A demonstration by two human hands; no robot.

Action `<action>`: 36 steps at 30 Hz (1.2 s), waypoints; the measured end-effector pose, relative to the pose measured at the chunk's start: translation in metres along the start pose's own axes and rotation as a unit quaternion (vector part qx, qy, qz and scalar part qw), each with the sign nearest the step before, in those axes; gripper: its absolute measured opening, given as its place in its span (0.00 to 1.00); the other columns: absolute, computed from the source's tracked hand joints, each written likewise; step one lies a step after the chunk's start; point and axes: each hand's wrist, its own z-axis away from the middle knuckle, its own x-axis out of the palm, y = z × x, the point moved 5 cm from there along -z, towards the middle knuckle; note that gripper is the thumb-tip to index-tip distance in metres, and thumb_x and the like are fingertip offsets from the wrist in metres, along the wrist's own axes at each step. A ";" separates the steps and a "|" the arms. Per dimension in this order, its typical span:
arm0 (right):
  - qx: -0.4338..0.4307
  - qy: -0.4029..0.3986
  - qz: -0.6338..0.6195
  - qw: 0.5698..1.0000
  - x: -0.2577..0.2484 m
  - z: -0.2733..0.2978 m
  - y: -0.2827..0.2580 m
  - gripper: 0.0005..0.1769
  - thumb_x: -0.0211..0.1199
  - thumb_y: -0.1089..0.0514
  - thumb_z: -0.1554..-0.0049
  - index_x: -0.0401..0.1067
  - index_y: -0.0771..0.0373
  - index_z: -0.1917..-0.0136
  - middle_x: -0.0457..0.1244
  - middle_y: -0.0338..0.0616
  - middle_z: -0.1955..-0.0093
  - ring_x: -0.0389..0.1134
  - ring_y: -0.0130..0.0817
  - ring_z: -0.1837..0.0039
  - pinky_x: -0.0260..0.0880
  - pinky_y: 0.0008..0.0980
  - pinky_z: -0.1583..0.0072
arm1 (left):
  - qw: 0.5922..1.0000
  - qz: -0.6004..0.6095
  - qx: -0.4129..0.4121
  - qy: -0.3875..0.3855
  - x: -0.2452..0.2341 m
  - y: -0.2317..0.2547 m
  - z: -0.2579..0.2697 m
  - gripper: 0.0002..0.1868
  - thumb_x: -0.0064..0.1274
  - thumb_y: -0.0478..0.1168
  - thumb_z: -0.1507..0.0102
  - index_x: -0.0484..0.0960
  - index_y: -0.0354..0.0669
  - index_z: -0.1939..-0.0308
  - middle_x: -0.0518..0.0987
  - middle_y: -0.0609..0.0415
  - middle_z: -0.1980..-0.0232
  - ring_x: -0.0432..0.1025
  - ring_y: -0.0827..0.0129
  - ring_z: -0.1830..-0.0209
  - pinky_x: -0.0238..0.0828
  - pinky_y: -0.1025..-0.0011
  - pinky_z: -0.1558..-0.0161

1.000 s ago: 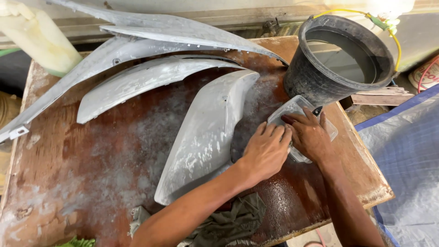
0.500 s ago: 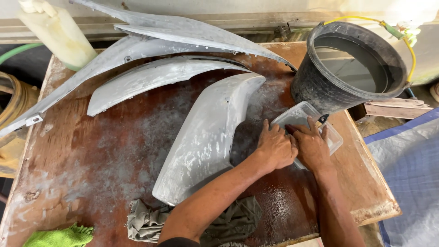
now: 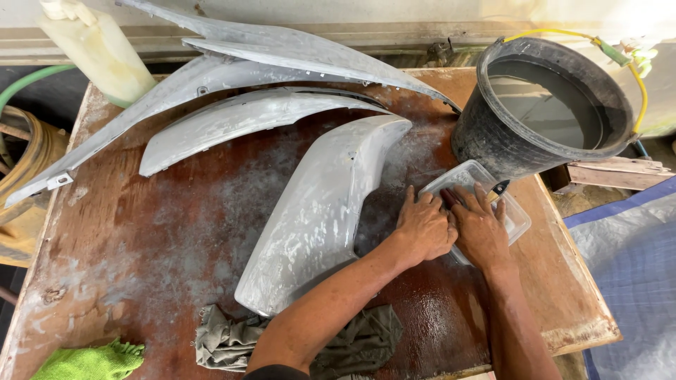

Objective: The person sands a grey plastic motorcycle fender with a sanding block, repeatedly dipping the block into a container of water. They work on the curved surface and edges of the fender, which rests on a wooden table alongside other similar parts.

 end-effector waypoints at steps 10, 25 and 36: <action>0.006 0.013 -0.011 1.000 0.004 -0.001 0.002 0.19 0.45 0.40 0.35 0.73 0.40 0.39 0.58 0.24 0.24 0.43 0.37 0.14 0.44 0.68 0.23 | 1.000 -0.017 -0.001 -0.020 0.010 0.000 -0.008 0.32 0.31 0.54 0.41 0.87 0.38 0.53 0.80 0.41 0.42 0.68 0.52 0.39 0.40 0.30 0.28; -0.009 0.187 -0.133 0.973 -0.038 -0.003 -0.002 0.21 0.60 0.41 0.36 0.72 0.50 0.67 0.71 0.34 0.45 0.70 0.41 0.33 0.64 0.65 0.33 | 0.998 -0.011 0.013 0.062 0.012 -0.004 -0.007 0.22 0.39 0.52 0.39 0.88 0.50 0.66 0.84 0.48 0.55 0.72 0.53 0.51 0.57 0.39 0.43; -0.169 0.248 -0.365 0.881 -0.150 0.008 -0.094 0.17 0.48 0.60 0.29 0.78 0.67 0.45 0.67 0.55 0.36 0.68 0.59 0.34 0.67 0.52 0.37 | 0.982 -0.026 0.066 0.175 -0.122 -0.036 0.076 0.12 0.50 0.40 0.35 0.86 0.38 0.56 0.82 0.43 0.51 0.74 0.51 0.42 0.59 0.39 0.31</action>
